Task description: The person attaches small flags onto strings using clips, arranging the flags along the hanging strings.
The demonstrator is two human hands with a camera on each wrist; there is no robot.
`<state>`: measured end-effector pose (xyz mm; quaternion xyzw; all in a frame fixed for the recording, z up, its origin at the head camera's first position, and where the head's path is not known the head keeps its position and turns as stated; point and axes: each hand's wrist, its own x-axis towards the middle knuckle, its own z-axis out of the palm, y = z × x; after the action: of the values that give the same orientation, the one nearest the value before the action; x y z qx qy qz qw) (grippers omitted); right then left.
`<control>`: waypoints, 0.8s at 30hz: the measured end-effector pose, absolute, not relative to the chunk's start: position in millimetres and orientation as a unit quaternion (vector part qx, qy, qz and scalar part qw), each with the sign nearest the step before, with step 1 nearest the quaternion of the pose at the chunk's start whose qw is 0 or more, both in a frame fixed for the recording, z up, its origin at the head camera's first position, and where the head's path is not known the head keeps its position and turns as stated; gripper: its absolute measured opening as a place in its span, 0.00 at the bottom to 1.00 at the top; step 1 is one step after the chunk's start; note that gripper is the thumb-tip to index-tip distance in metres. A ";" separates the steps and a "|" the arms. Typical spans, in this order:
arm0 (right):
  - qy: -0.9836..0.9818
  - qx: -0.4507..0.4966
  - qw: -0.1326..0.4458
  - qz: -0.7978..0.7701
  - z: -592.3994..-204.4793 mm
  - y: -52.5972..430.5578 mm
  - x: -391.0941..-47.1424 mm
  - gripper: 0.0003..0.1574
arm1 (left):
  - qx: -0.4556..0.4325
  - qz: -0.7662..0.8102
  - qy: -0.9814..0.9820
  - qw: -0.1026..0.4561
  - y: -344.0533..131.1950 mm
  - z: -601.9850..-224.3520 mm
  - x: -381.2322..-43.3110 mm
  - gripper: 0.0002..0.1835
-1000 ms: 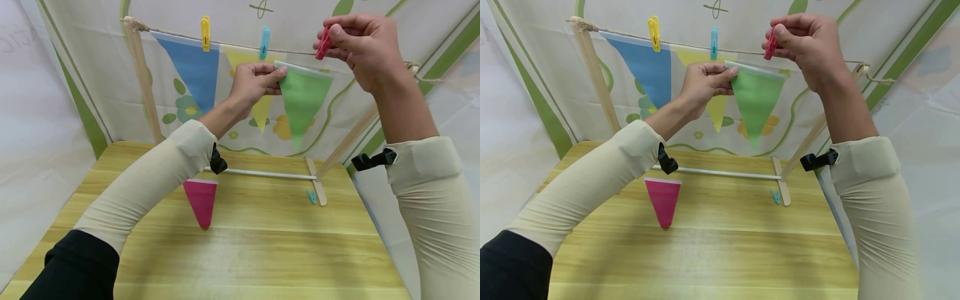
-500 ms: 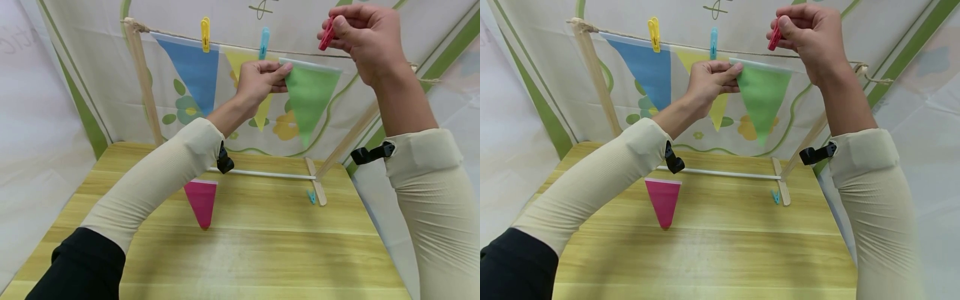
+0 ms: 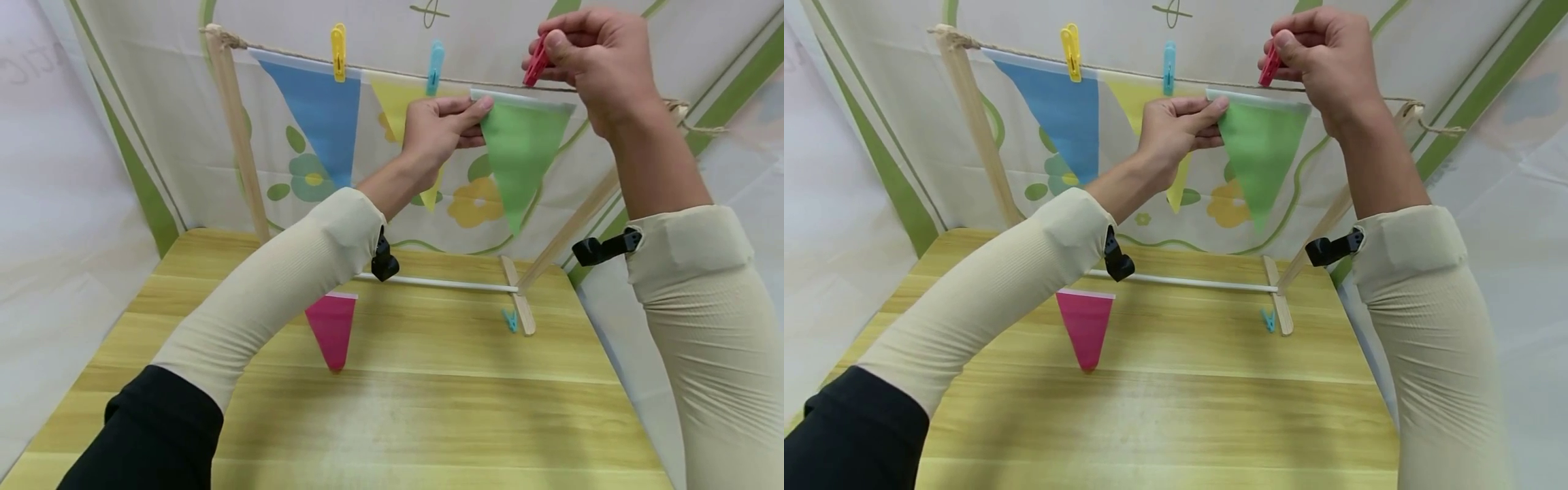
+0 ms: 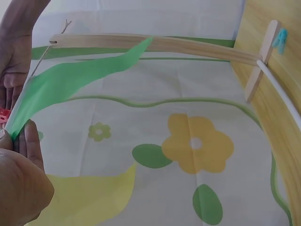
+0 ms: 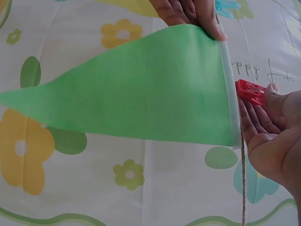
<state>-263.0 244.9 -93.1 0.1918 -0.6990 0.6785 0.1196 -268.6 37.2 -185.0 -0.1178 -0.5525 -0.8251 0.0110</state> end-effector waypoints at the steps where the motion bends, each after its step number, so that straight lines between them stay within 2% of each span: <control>1: -0.700 0.191 0.121 0.677 -93.1 244.7 -263.1 0.10 | -0.115 -0.825 -0.553 0.012 38.1 -184.5 -269.1 0.11; 24: -0.715 0.162 0.158 0.661 -96.1 235.4 -264.8 0.03 | -0.095 -0.837 -0.538 0.004 41.2 -181.9 -272.7 0.10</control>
<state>-264.8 235.4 -96.1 0.1618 -0.7154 0.6611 0.1579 -272.7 41.2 -181.9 -0.0947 -0.5383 -0.8374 0.0037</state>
